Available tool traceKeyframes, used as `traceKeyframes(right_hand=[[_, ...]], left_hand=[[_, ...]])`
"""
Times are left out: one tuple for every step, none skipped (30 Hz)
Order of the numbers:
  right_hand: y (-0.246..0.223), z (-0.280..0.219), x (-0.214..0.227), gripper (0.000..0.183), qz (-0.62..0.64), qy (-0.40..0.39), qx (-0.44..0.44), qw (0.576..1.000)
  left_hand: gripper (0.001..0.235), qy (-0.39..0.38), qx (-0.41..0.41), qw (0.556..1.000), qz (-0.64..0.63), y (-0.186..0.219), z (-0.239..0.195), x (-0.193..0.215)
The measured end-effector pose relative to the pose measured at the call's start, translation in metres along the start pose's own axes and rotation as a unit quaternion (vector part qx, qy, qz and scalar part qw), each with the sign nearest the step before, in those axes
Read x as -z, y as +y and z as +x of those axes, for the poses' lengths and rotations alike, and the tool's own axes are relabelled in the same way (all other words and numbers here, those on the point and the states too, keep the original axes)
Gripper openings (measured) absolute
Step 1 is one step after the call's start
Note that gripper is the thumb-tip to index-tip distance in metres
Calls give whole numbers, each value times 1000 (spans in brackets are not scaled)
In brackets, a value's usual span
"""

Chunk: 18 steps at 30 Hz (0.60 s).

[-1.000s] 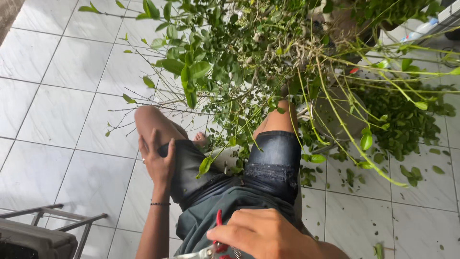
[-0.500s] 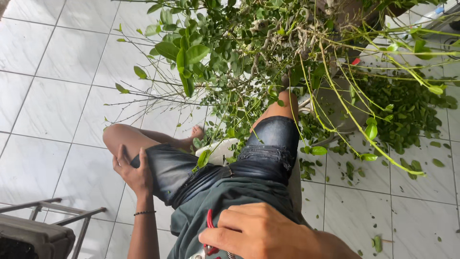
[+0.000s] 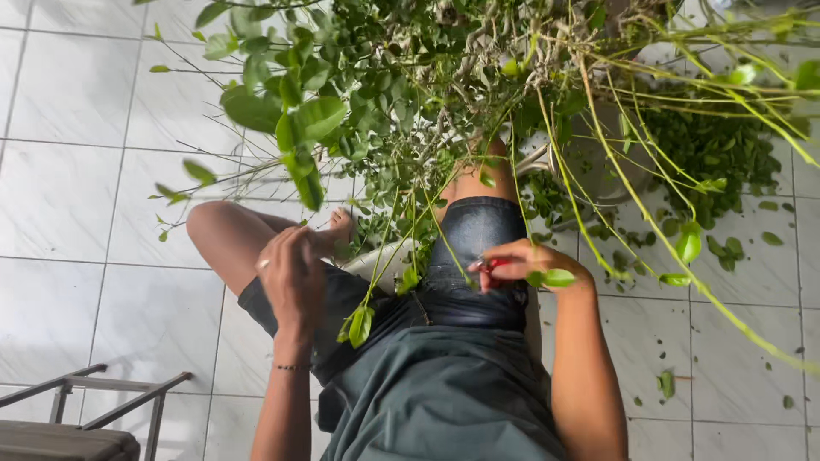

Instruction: The person sits cross-legged on a tiled floor and uses red-handled pruning shears to trim the leaves and stems of a large potted plant. They hold the branches with one hand and cut them with the other, occasionally adjusting their position to reach different parts of the plant.

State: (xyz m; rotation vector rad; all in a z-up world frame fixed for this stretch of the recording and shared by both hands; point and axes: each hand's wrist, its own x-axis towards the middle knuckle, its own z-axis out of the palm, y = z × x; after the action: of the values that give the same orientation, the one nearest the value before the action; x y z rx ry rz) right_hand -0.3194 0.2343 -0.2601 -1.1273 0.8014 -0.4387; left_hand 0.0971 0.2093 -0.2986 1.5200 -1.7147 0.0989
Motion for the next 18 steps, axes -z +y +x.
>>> traceKeyframes(right_hand=[[4,-4,-1,42,76,40,29,996],[3,-7,3,51,145,81,62,984],[-12,-2,-3,51,145,83,60,984],[-26,3,-11,53,199,170,21,965],[-42,8,-21,59,249,255,-18,934],[-26,11,-11,59,248,256,-20,934],[-11,14,-4,55,230,272,-17,934],[1,20,4,52,209,281,-15,937],[7,17,1,52,204,274,-18,940],[11,17,-1,50,187,310,-27,932],[15,15,-3,48,170,346,-36,922],[-2,7,-8,48,163,336,-30,927],[-18,-2,-12,58,53,316,-98,942],[-31,-15,-19,68,-58,293,-168,939],[-28,-39,-11,68,-65,286,-166,942],[-21,-65,-10,60,-197,239,-107,945],[-13,-92,-8,52,-324,189,-42,926],[-11,-109,-8,52,-325,189,-41,926]], left_hand=[[11,-64,28,996,-49,3,6,-13],[10,-122,54,986,-99,8,16,-30],[10,-123,55,986,-101,23,34,-37],[15,-168,125,955,-210,38,51,-41],[26,-209,192,906,-314,54,68,-44],[26,-209,193,906,-315,36,53,-83],[19,-209,216,898,-321,17,38,-120],[18,-203,241,892,-323,-4,22,-152],[18,-196,246,893,-322,6,42,-126],[26,-182,303,880,-318,15,62,-98],[45,-167,358,863,-314,25,82,-68],[45,-153,358,866,-314,29,99,-55],[39,-100,445,810,-369,34,115,-43],[35,-48,526,739,-419,41,126,-30],[35,-38,528,738,-419,26,134,-20],[49,0,451,740,-499,11,139,-7],[68,39,366,733,-572,-3,142,5],[68,40,365,733,-572,3,166,20]])
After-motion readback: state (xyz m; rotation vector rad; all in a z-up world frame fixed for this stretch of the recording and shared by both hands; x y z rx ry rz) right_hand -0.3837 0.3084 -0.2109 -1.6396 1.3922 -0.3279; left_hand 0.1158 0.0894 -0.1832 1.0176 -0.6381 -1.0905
